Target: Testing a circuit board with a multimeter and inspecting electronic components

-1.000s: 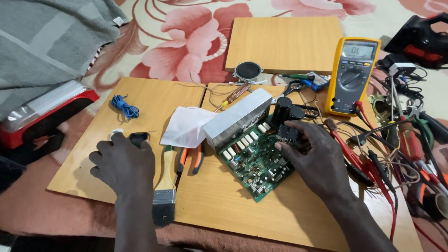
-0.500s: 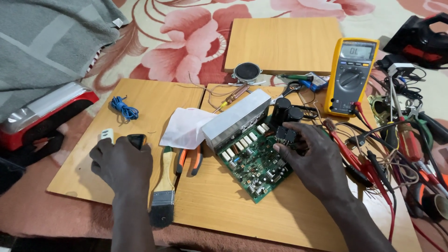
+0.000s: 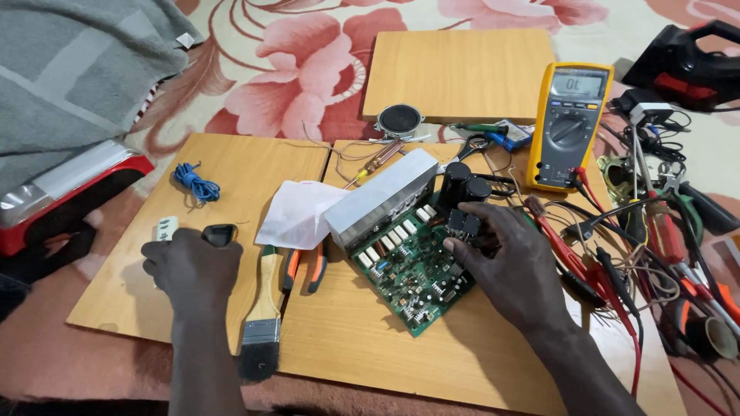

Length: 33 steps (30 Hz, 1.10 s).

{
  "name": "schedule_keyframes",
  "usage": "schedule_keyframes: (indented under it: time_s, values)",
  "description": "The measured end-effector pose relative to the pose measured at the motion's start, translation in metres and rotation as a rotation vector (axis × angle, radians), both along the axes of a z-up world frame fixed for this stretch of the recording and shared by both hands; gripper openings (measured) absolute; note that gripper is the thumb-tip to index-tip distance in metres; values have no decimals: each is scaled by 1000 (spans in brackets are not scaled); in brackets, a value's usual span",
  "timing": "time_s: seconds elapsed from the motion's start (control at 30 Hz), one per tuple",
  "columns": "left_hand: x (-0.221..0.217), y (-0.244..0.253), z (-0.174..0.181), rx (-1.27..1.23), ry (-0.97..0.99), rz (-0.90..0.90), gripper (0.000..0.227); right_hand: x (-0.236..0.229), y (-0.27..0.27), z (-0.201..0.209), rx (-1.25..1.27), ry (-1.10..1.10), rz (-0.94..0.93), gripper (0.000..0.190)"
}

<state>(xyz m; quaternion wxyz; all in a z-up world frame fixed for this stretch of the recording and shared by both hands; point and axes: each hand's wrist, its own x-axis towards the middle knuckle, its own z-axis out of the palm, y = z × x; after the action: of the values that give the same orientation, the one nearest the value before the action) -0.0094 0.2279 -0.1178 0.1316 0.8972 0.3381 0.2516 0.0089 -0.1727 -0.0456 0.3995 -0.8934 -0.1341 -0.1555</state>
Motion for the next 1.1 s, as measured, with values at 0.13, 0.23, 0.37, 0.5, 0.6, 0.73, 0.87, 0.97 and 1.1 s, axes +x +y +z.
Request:
schedule_keyframes:
  time_s: [0.13,0.23,0.37,0.5,0.6,0.73,0.87,0.97,1.1]
  values:
    - [-6,-14,32,-57,108,-12,50,-1,-1,-2,-14,-39,5,46]
    - [-9,-25,50,-120,127,21,56,-2,-1,-3,5,-64,24,47]
    - [-9,-36,71,-153,172,34,60,-1,-5,-4,-2,-102,39,48]
    - [-16,-86,117,-519,-15,-116,45,3,-19,-6,-33,-205,13,44]
    - [-20,-148,146,-1026,-254,-290,50,0,-25,3,37,-84,-10,43]
    - [-13,-179,135,-1505,-275,-404,48,-6,-26,11,39,-56,-20,45]
    - [-11,-198,128,-1627,-339,-406,37,-8,-20,16,-2,-40,3,45]
    - [-16,-207,117,-1828,-315,-433,32,-13,-11,27,-31,-50,19,44]
    - [-16,-214,80,-2185,-103,-485,49,-2,-21,5,-131,-76,50,45]
